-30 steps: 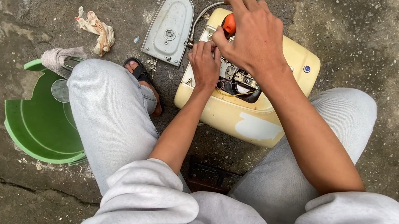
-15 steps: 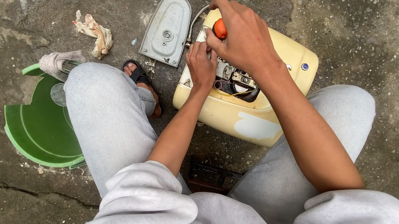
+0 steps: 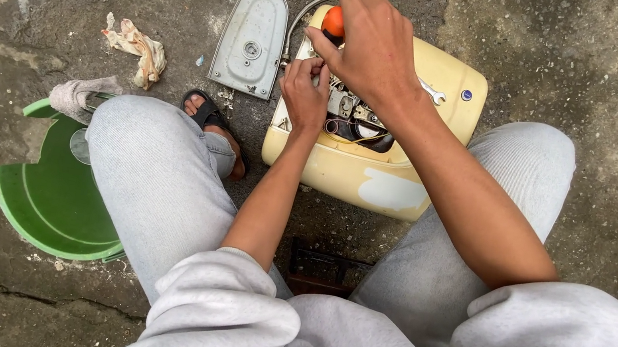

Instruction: Repairing the internal components of a small appliance using a screwdriver and pliers

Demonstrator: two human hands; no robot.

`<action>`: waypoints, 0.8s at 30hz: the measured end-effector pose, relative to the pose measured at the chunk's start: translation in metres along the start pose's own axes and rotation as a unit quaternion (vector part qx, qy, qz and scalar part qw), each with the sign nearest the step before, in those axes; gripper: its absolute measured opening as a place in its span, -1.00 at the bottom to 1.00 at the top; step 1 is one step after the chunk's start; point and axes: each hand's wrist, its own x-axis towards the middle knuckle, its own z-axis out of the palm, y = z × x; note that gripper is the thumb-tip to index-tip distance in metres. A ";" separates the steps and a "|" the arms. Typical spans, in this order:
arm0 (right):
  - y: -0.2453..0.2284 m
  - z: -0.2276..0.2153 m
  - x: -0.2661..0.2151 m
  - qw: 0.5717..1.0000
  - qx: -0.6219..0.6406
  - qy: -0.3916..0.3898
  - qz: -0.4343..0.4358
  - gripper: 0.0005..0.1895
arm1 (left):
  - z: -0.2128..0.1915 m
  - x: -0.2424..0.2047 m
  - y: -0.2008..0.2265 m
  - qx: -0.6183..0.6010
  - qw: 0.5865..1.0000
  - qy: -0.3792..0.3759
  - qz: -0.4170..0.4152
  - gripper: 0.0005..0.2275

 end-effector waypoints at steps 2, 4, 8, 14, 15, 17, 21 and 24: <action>0.000 -0.001 0.000 1.000 0.005 -0.002 -0.003 -0.56 | -0.001 0.000 0.000 -0.002 1.000 -0.003 -0.005 -0.90; -0.001 -0.001 0.002 1.000 0.011 -0.002 -0.004 -0.59 | -0.002 0.002 -0.003 -0.003 1.000 -0.006 -0.008 -0.90; -0.001 -0.004 -0.002 1.000 0.014 -0.009 0.005 -0.59 | -0.018 0.004 0.006 -0.062 0.997 -0.021 -0.042 -0.84; 0.004 -0.003 -0.001 1.000 0.023 -0.004 0.012 -0.61 | -0.063 0.039 0.000 -0.353 0.886 -0.140 -0.266 -0.57; 0.004 -0.004 0.002 1.000 0.030 0.005 0.006 -0.62 | -0.071 0.050 -0.005 -0.403 0.848 -0.161 -0.306 -0.54; 0.004 -0.001 0.001 1.000 0.022 0.005 0.009 -0.62 | -0.076 0.055 -0.010 -0.427 0.829 -0.143 -0.331 -0.50; 0.005 -0.001 -0.001 1.000 0.013 -0.004 0.013 -0.62 | -0.075 0.054 -0.017 -0.500 0.766 -0.119 -0.387 -0.52; 0.001 -0.008 0.000 0.999 0.031 -0.005 0.013 -0.60 | -0.071 0.051 -0.017 -0.531 0.739 -0.097 -0.402 -0.46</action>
